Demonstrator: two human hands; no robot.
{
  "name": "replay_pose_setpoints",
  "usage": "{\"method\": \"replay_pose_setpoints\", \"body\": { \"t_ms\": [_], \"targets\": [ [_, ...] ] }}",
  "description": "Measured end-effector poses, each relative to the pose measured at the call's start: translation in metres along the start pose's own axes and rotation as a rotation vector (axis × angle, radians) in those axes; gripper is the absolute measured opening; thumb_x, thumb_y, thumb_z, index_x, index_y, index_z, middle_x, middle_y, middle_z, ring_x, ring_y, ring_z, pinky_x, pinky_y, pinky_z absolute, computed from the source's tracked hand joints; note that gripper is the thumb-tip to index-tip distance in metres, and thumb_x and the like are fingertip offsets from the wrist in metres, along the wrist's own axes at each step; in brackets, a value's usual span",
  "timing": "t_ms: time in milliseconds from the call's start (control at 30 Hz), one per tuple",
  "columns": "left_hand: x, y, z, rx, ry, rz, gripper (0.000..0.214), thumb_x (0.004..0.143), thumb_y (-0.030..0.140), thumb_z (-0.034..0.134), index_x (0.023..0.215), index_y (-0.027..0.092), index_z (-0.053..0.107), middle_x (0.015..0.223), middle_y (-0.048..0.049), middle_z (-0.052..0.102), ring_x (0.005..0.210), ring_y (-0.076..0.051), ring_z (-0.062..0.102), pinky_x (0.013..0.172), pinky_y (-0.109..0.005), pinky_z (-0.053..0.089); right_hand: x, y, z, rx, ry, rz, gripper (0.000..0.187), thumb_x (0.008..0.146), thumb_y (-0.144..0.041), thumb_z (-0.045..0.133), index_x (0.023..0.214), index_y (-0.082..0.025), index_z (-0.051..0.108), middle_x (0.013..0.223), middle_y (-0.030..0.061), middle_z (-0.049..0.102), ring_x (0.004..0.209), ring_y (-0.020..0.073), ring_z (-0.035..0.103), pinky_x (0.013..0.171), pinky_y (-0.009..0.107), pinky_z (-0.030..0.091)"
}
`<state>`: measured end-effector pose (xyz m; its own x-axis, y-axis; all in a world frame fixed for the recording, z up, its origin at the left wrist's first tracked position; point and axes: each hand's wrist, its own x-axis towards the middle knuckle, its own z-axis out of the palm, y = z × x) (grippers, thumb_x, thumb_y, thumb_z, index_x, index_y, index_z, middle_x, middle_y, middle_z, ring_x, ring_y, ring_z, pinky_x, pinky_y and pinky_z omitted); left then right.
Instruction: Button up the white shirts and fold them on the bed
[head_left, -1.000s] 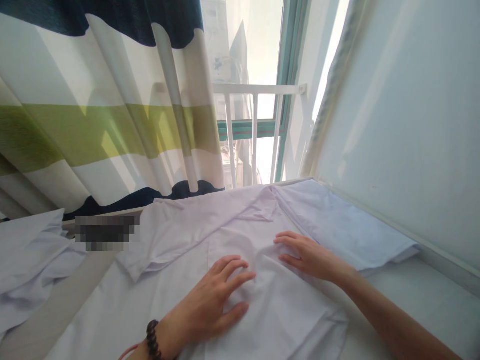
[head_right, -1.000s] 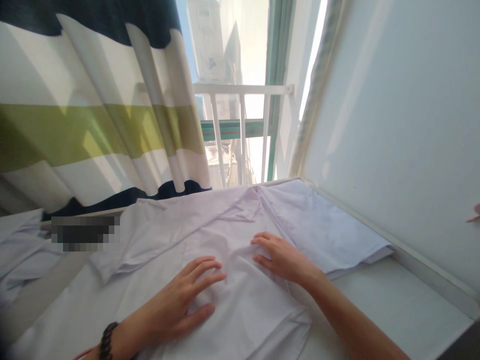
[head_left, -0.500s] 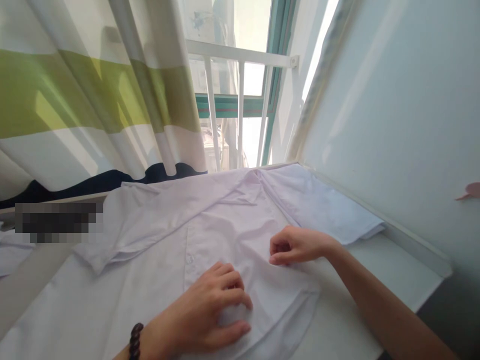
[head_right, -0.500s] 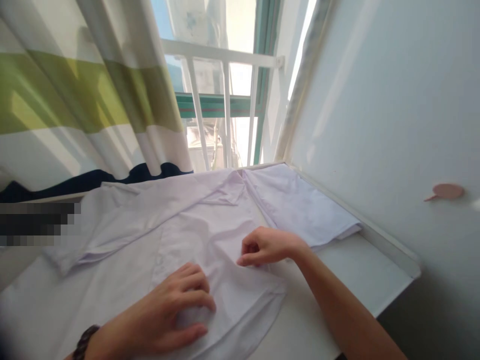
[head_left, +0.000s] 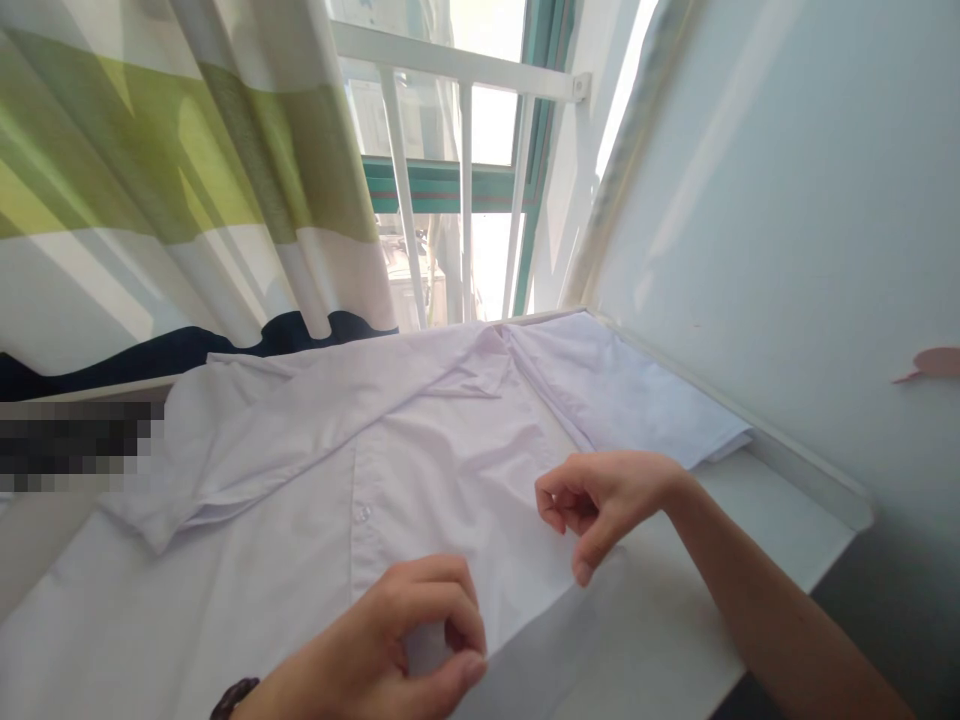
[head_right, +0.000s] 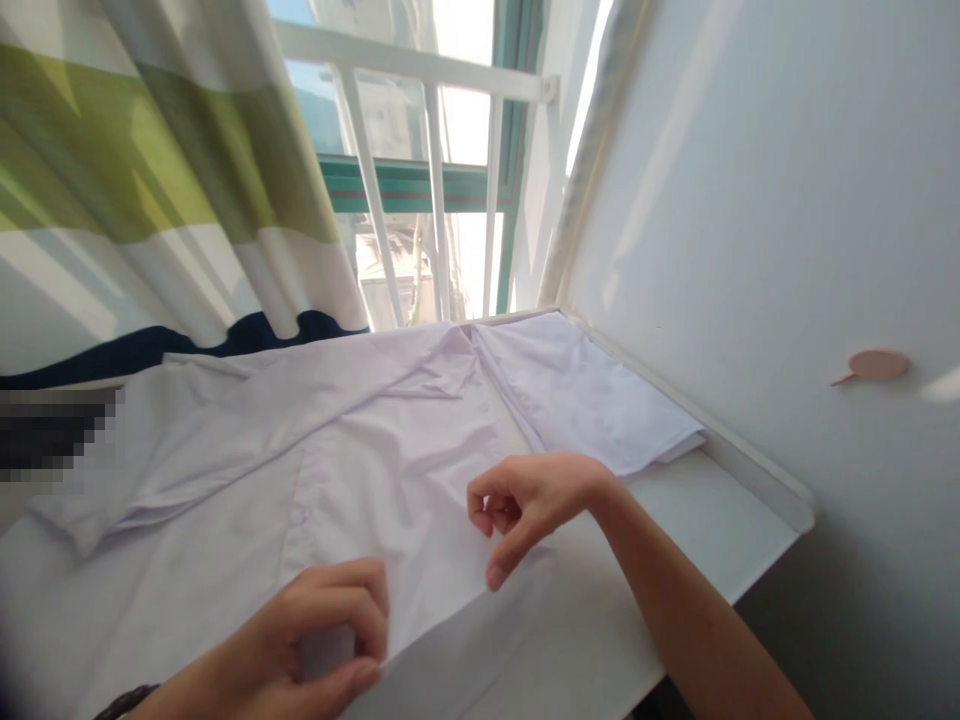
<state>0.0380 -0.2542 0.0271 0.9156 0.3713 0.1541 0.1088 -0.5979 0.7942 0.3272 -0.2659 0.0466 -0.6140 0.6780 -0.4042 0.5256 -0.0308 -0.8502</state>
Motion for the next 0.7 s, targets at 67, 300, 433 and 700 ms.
{"method": "replay_pose_setpoints", "body": {
  "t_ms": [67, 300, 433, 700],
  "targets": [
    [-0.001, -0.002, -0.004, -0.056, 0.067, -0.005, 0.011, 0.083, 0.014, 0.059, 0.073, 0.017, 0.060, 0.072, 0.0001, 0.060, 0.066, -0.009, 0.057, 0.063, -0.018, 0.046, -0.001, -0.004, 0.005, -0.020, -0.058, -0.050, 0.049, 0.058, -0.049, 0.086, 0.082, -0.018, 0.057, 0.055, -0.0107, 0.048, 0.048, 0.0052, 0.040, 0.046, 0.018, 0.031],
    [-0.004, -0.006, -0.009, -0.102, 0.091, 0.000, 0.012, 0.084, 0.019, 0.061, 0.073, 0.017, 0.062, 0.070, -0.0003, 0.062, 0.064, -0.010, 0.057, 0.063, -0.019, 0.046, -0.007, -0.020, 0.012, -0.303, 0.064, -0.174, 0.013, 0.066, -0.010, 0.071, 0.073, -0.016, 0.062, 0.066, -0.0066, 0.050, 0.058, 0.0056, 0.045, 0.055, 0.017, 0.036],
    [-0.004, 0.008, -0.011, 0.002, -0.108, -0.004, 0.008, 0.083, 0.017, 0.062, 0.075, 0.017, 0.066, 0.069, -0.0005, 0.067, 0.067, -0.011, 0.060, 0.069, -0.021, 0.048, -0.013, -0.022, 0.017, -0.188, -0.138, -0.112, 0.014, 0.068, -0.017, 0.075, 0.073, -0.016, 0.061, 0.062, -0.0066, 0.054, 0.053, 0.0058, 0.050, 0.054, 0.016, 0.039],
    [-0.003, 0.008, -0.022, 0.223, -0.176, 0.007, 0.012, 0.088, 0.027, 0.060, 0.094, 0.021, 0.069, 0.094, -0.0028, 0.071, 0.089, -0.017, 0.064, 0.087, -0.029, 0.050, -0.015, -0.022, 0.028, -0.135, -0.267, 0.214, 0.036, 0.073, -0.048, 0.077, 0.086, -0.017, 0.064, 0.067, -0.0028, 0.065, 0.055, 0.0110, 0.061, 0.055, 0.021, 0.047]
  ]
}}
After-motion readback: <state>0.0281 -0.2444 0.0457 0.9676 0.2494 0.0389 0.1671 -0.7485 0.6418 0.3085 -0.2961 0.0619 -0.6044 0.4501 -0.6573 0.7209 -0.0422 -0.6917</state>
